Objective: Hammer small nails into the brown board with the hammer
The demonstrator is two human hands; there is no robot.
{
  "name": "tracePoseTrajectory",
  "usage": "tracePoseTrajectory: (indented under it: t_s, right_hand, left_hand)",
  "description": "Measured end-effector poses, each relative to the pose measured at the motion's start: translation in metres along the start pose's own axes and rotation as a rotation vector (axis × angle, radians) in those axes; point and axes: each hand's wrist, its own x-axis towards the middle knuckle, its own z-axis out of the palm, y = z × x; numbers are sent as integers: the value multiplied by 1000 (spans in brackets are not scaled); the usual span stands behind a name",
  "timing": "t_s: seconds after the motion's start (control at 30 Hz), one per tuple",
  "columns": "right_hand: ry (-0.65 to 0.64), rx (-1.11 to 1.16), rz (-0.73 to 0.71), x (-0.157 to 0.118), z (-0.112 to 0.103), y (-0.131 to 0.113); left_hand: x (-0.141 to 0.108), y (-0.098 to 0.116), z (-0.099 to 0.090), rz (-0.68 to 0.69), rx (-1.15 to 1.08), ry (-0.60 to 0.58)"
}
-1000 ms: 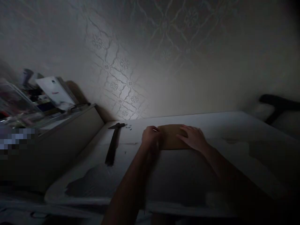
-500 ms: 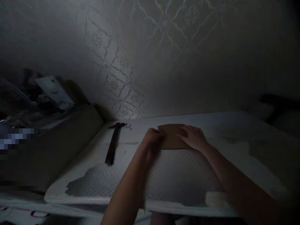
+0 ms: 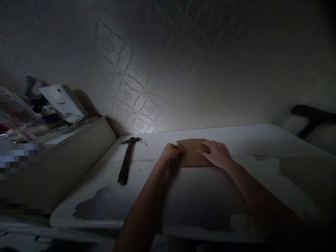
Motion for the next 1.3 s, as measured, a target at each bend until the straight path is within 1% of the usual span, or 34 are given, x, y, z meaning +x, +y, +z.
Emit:
tracePoseTrajectory:
  t_s: [0.07,0.23,0.33,0.47,0.57,0.63,0.77,0.87,0.97,1.03,1.13,1.2,1.3]
  right_hand:
    - [0,-2,-3,0,0,0]
    - [1,-10,-9,0,-2,-2]
    - [4,2,3,0,-2,-2]
    - [-12,4,-10,0,-1,-1]
    - [-12,18,-7,1,0,1]
    - [7,40,-8,2,1,2]
    - [75,96,-2,5,3,5]
    - [130,171,-7,4,2,7]
    - [183,252,-21,2,0,7]
    - [211,304,-21,-1,-2,5]
    - [248,364,-39,-5,-5,2]
    - [262,390,-55,-6,-6,0]
    - [275,421,-86,-10,-5,-1]
  left_hand:
    - [0,0,0,6,32,6]
    - [1,-1,1,53,154,76]
    - [4,-4,3,67,169,80]
    - [7,-6,2,52,147,84]
    - [4,-3,-1,29,137,139]
    - [-1,0,-4,4,153,206]
    - [-18,6,-11,-75,291,312]
    - [-29,4,-24,-86,462,395]
    - [-41,-7,-50,-89,646,510]
    - [-51,-18,-69,-137,730,568]
    - [-67,-41,-93,-335,743,577]
    - [-78,-56,-103,-401,715,579]
    - [-88,-75,-109,-431,671,543]
